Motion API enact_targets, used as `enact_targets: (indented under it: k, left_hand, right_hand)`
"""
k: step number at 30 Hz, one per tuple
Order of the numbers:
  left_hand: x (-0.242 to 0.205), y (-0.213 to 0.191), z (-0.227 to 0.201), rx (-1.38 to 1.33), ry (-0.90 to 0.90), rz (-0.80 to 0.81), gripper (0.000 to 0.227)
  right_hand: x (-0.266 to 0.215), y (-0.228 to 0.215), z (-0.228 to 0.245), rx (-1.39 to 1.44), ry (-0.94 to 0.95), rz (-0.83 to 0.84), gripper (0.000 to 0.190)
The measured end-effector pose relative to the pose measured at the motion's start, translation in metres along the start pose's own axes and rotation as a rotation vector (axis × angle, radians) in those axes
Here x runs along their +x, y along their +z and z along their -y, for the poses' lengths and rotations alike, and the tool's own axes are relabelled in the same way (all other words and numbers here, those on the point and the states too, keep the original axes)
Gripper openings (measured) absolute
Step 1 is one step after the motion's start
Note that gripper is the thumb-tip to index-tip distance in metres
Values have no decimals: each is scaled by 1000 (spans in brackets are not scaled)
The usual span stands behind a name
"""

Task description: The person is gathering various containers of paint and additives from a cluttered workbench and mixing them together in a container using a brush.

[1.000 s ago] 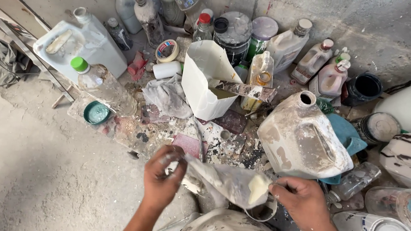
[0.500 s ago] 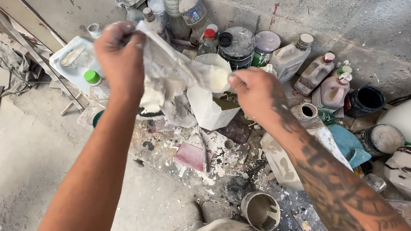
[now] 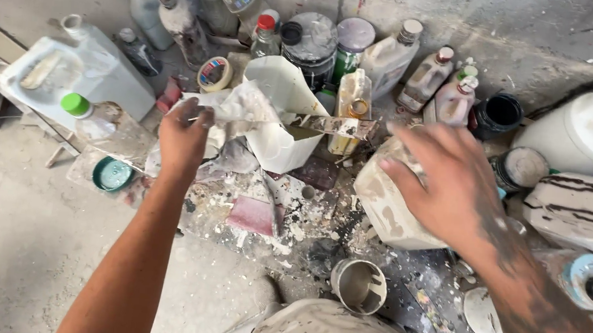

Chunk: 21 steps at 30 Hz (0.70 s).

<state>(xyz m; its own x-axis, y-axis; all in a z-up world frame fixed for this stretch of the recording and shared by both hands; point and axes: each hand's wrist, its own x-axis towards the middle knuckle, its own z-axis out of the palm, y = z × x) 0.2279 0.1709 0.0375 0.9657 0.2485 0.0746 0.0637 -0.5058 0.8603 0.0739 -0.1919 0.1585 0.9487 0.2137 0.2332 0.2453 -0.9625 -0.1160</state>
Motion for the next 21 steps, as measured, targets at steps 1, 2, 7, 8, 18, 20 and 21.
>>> enact_targets:
  k: [1,2,7,8,18,20,21]
  left_hand:
    - [-6,-2,-2,-77,-15,2,49]
    - [-13,-4,-5,-154,-31,3,67]
    - [-23,2,4,-146,-121,-25,56]
    - [-27,3,6,-45,-132,-30,53]
    - [-50,30,28,-81,-113,-136,58]
    - [-82,16,-16,-17,-131,-101,54]
    - [-91,28,18,-15,-124,-104,54]
  right_hand:
    - [-21,1,-3,174,-79,-83,47]
    - [-43,2,-5,350,-157,-168,30]
    - [-145,40,0,717,384,186,37]
    - [-163,48,3,795,727,363,39]
    - [-253,170,-27,996,911,228,57]
    - [-243,160,-21,818,935,304,56]
    - [-256,174,-31,825,933,298,56]
